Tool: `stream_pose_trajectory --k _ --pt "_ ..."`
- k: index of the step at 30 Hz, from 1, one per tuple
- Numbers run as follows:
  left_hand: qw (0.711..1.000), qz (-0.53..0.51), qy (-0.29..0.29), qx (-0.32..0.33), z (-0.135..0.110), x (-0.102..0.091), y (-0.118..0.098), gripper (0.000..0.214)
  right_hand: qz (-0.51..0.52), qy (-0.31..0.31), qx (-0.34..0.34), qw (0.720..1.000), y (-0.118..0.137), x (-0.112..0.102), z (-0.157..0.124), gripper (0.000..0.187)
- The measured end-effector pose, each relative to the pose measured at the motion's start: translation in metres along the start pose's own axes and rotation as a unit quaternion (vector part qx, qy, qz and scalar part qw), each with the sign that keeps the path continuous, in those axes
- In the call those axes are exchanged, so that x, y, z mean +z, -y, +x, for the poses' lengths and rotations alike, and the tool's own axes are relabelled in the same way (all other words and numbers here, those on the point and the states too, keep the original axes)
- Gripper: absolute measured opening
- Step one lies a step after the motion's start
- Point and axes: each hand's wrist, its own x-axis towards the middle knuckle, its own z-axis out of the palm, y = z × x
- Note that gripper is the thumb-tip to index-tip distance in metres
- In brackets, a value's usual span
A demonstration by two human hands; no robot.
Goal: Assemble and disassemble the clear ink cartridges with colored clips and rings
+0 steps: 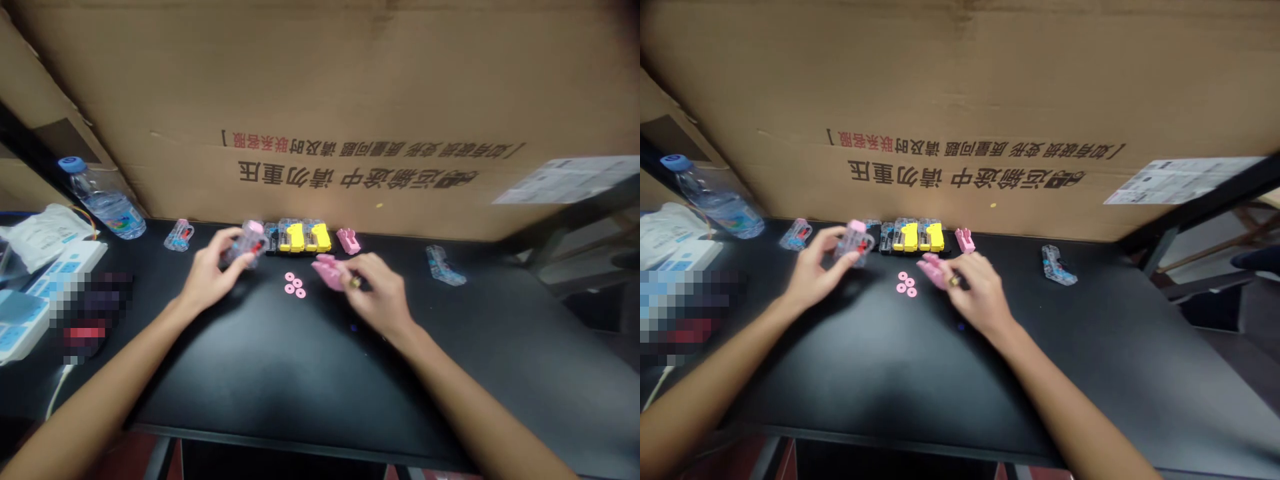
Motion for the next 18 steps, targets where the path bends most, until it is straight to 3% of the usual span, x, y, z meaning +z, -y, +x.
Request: stream_pose_trajectory --k 3,7,9,14,18 --pt "0.991 0.081 -0.038 -0.094 0.014 -0.019 0.026 0.041 -0.092 -0.068 0.122 0.986 -0.043 -0.021 0.003 0.024" --pt "0.971 0.176 0.02 -0.16 0.019 -0.034 0.048 0.062 -0.153 -0.056 0.245 0.956 -0.087 -0.034 0.002 0.026" --pt "0.963 0.207 0.048 -0.164 0.018 -0.036 0.051 0.064 -0.163 -0.039 0.265 0.95 -0.096 -0.031 0.001 0.031" --pt "0.934 0.314 0.09 -0.147 0.016 -0.038 0.048 0.044 -0.136 0.007 0.27 0.953 -0.095 -0.016 0.006 0.038" --pt "0.925 0.366 0.081 -0.067 0.019 -0.039 0.044 0.039 -0.125 -0.032 0.248 0.96 -0.091 -0.018 0.008 0.035"
